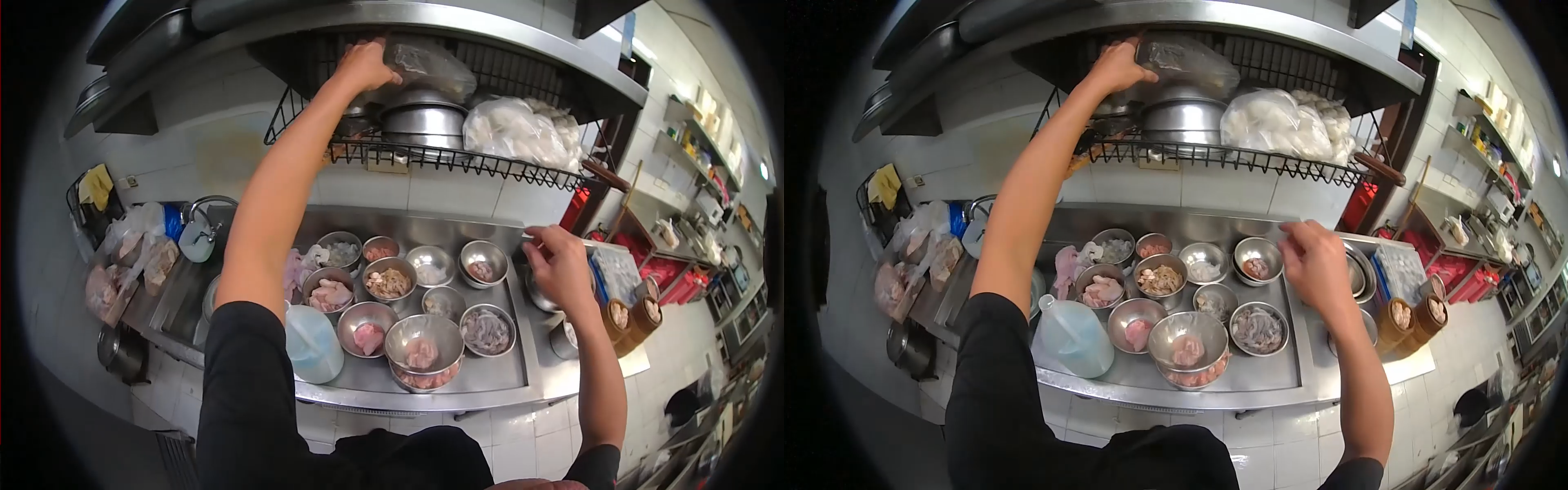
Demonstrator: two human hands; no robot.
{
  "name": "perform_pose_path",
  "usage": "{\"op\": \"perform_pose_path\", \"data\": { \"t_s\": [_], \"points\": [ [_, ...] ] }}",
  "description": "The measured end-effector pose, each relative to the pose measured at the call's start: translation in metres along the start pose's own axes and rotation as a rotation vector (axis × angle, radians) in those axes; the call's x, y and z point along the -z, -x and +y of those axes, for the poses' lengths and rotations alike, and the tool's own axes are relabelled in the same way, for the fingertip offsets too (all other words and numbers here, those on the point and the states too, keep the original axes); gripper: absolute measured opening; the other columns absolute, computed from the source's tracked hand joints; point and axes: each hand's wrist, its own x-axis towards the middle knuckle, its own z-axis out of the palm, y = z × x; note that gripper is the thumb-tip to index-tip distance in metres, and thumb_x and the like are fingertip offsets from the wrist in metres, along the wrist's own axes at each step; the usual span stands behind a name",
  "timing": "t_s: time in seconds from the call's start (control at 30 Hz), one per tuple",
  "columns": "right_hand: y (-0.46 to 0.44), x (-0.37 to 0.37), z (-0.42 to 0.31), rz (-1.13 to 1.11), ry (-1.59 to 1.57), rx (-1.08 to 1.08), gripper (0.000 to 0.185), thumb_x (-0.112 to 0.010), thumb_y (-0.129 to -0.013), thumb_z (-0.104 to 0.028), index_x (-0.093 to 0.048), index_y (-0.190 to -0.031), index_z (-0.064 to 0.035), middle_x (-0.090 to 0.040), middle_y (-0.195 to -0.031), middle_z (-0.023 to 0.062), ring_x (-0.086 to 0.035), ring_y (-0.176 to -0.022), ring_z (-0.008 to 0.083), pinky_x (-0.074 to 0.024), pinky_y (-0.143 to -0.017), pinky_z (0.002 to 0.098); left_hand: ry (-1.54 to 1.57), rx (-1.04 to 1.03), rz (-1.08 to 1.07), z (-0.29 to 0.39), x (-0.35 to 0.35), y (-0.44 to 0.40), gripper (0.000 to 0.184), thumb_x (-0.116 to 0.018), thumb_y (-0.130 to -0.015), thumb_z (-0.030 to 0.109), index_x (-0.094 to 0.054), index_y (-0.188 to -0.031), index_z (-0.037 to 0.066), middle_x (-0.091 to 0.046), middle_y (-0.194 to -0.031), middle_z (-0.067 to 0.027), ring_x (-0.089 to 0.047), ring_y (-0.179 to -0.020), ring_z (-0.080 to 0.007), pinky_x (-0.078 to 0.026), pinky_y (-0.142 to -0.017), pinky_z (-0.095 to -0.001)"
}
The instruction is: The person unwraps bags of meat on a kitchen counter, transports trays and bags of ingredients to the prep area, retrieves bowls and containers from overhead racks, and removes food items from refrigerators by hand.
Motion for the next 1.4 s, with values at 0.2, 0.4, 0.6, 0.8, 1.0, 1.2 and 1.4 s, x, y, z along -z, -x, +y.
{"op": "perform_pose_path", "data": {
  "t_s": [0.2,0.4,0.6,0.8,1.0,1.2,1.4],
  "points": [
    [-0.075,-0.036,-0.015,-0.05,-0.245,-0.008,0.023,-0.064,-0.074,-0.007,-0.063,-0.095,0.0011,-0.062,-0.069,0.0119,-0.06,-0.06,0.0181,-0.0476,-0.059,0.0313,0.181,0.117,-0.123,-0.006,-0.01,-0.014,0.079,-0.078,-0.055,0.04,-0.052,-0.117,-0.002,-0.058,-0.111,-0.0212,-0.055,-0.105,-0.0302,-0.043,-0.088,-0.0339],
    [-0.153,-0.071,-0.033,-0.042,-0.645,-0.228,0.031,-0.065,-0.077,-0.012,-0.059,-0.1,0.0073,-0.062,-0.071,0.0105,-0.058,-0.06,0.0137,-0.0474,-0.054,0.0279,0.366,0.051,-0.078,-0.019,-0.021,-0.012,0.078,-0.077,-0.057,0.037,-0.051,-0.118,-0.002,-0.059,-0.109,-0.0216,-0.056,-0.104,-0.0295,-0.045,-0.087,-0.0344],
    [-0.241,-0.07,-0.012,0.183,-0.545,-0.356,0.043,-0.065,-0.079,-0.027,-0.058,-0.099,0.0106,-0.064,-0.08,0.0161,-0.061,-0.066,0.0194,-0.0494,-0.059,0.0311,0.693,-0.019,-0.103,-0.031,-0.011,0.001,0.083,-0.076,-0.062,0.041,-0.045,-0.123,-0.006,-0.052,-0.119,-0.0237,-0.056,-0.105,-0.0313,-0.044,-0.089,-0.0367],
    [-0.303,-0.07,-0.029,0.043,0.02,-0.337,0.06,-0.057,-0.08,-0.044,-0.055,-0.112,0.0061,-0.061,-0.103,0.0214,-0.057,-0.095,0.0268,-0.0421,-0.087,0.0336,1.55,0.432,-0.09,-0.019,-0.004,0.019,0.064,-0.055,-0.086,0.04,-0.037,-0.127,-0.006,-0.048,-0.124,-0.0221,-0.046,-0.116,-0.0256,-0.036,-0.096,-0.0409],
    [-0.342,-0.09,-0.044,-0.219,-0.163,-0.196,0.064,-0.054,-0.081,-0.051,-0.044,-0.131,-0.012,-0.045,-0.132,0.0102,-0.041,-0.118,0.0255,-0.0319,-0.098,0.0376,1.798,0.84,-0.147,0.01,-0.001,0.049,0.054,-0.038,-0.092,0.042,-0.033,-0.133,0.009,-0.037,-0.138,-0.0132,-0.032,-0.128,-0.03,-0.015,-0.106,-0.0503],
    [-0.344,-0.099,-0.04,-0.289,-0.065,-0.124,0.051,-0.051,-0.082,-0.044,-0.057,-0.116,-0.0059,-0.058,-0.112,0.0136,-0.052,-0.104,0.0263,-0.0375,-0.093,0.0367,1.921,0.969,-0.128,-0.003,-0.03,0.032,0.057,-0.037,-0.09,0.045,-0.034,-0.132,0.007,-0.038,-0.135,-0.0146,-0.035,-0.124,-0.0279,-0.024,-0.102,-0.0507],
    [-0.319,-0.134,-0.065,0.265,-0.078,0.037,0.028,-0.057,-0.079,-0.021,-0.063,-0.092,0.0031,-0.064,-0.08,0.0147,-0.06,-0.074,0.0226,-0.0456,-0.069,0.0343,2.151,0.97,0.083,-0.003,-0.017,0.036,0.055,-0.027,-0.09,0.046,-0.036,-0.129,0.008,-0.046,-0.125,-0.0154,-0.044,-0.117,-0.0312,-0.031,-0.099,-0.0521]
  ]
}}
